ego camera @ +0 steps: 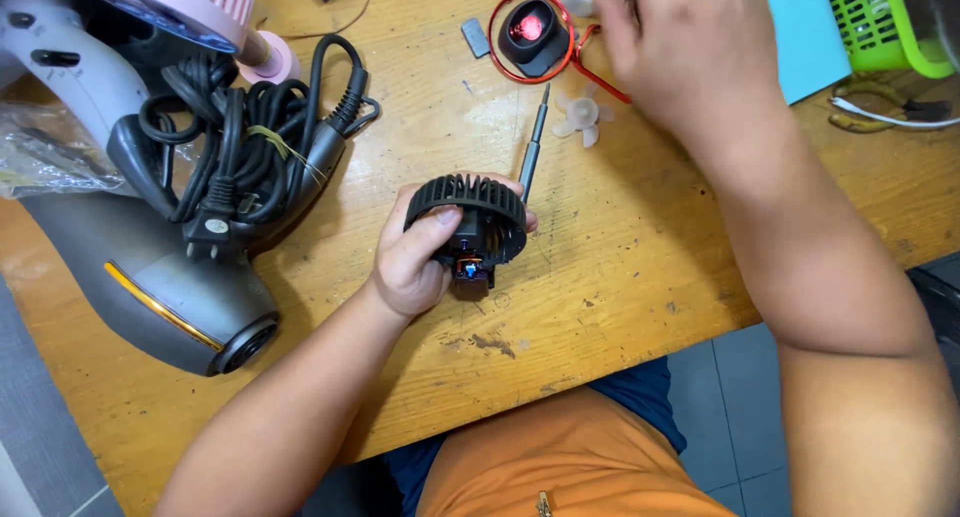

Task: Disassembling and inspecting a small handheld fan using a screwdriver and a marker on a workbench.

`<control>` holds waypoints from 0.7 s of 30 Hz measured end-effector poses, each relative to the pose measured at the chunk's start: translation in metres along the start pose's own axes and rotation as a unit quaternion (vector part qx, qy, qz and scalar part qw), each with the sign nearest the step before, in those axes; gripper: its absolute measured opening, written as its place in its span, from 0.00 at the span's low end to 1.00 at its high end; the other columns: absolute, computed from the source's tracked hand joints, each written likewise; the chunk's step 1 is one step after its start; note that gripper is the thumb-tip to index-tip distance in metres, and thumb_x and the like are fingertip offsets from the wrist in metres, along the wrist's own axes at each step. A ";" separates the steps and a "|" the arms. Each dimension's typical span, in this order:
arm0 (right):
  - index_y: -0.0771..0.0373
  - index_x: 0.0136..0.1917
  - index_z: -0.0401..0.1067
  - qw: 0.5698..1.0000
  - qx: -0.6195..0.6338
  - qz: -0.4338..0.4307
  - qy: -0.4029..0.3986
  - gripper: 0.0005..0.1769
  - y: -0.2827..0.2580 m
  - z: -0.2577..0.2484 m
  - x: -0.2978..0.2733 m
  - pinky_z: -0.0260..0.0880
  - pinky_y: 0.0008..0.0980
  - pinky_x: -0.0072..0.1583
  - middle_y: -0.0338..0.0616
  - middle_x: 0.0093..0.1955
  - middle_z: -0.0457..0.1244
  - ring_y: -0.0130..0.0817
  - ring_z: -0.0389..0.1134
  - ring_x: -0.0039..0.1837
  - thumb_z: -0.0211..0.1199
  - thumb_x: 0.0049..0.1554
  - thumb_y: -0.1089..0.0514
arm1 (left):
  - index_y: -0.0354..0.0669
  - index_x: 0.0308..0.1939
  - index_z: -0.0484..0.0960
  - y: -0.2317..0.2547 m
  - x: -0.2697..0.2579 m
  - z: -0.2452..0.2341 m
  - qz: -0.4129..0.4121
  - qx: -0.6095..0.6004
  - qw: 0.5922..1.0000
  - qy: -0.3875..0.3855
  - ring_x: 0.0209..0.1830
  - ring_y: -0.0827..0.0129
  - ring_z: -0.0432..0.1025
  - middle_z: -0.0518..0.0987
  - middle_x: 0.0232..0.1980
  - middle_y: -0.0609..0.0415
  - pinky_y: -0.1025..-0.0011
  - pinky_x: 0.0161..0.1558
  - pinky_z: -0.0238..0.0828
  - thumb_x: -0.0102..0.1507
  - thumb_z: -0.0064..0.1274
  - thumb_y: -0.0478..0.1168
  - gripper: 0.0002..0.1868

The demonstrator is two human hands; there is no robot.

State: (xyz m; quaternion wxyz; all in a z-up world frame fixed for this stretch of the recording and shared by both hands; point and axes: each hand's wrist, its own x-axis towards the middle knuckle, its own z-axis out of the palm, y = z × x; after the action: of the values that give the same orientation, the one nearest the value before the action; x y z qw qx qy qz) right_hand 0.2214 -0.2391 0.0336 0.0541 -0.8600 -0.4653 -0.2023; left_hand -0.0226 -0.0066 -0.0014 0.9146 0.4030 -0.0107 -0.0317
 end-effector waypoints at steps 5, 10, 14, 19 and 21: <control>0.67 0.79 0.72 0.957 0.220 -0.124 -0.140 0.24 -0.088 -0.044 -0.007 0.78 0.48 0.53 0.52 0.52 0.68 0.49 0.70 0.53 0.68 0.71 0.68 | 0.19 0.70 0.81 0.002 0.002 -0.008 -0.015 -0.064 0.997 0.035 0.59 0.37 0.86 0.87 0.58 0.19 0.49 0.65 0.88 0.73 0.57 0.52 0.35; 0.63 0.59 0.81 0.980 0.144 -0.121 -0.066 0.03 -0.091 -0.046 -0.024 0.70 0.41 0.52 0.48 0.50 0.71 0.47 0.70 0.51 0.69 0.76 0.62 | 0.27 0.67 0.87 0.001 0.001 -0.007 -0.040 -0.038 0.997 -0.044 0.54 0.54 0.87 0.90 0.58 0.36 0.63 0.56 0.89 0.76 0.58 0.53 0.30; 0.80 0.63 0.81 0.970 0.229 -0.080 -0.011 0.15 -0.077 -0.046 -0.038 0.75 0.52 0.60 0.66 0.55 0.74 0.59 0.72 0.53 0.62 0.83 0.63 | 0.22 0.82 0.71 0.000 0.001 -0.007 -0.076 -0.164 0.983 -0.016 0.56 0.36 0.85 0.84 0.67 0.25 0.46 0.57 0.91 0.74 0.63 0.52 0.42; 0.73 0.61 0.68 0.791 0.606 0.084 0.026 0.17 -0.092 -0.056 -0.063 0.95 0.46 0.63 0.70 0.54 0.73 0.52 0.84 0.57 0.70 0.66 0.61 | 0.36 0.97 0.47 -0.030 0.011 -0.018 -0.010 -0.325 0.945 0.024 0.55 0.44 0.87 0.84 0.62 0.31 0.41 0.55 0.93 0.79 0.57 0.51 0.51; 0.76 0.58 0.70 0.825 0.563 0.049 0.028 0.15 -0.099 -0.061 -0.050 0.91 0.46 0.59 0.69 0.50 0.73 0.54 0.83 0.53 0.71 0.65 0.63 | 0.38 0.97 0.51 -0.028 0.012 -0.015 -0.038 -0.321 0.945 0.042 0.56 0.46 0.86 0.84 0.63 0.33 0.41 0.55 0.92 0.79 0.50 0.57 0.49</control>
State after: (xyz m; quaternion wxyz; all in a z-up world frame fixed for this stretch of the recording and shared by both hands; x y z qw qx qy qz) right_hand 0.0976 -0.2394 0.0604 0.5518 -0.6959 -0.4536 0.0737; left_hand -0.0118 -0.0150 -0.0319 0.9933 0.0892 0.0533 -0.0513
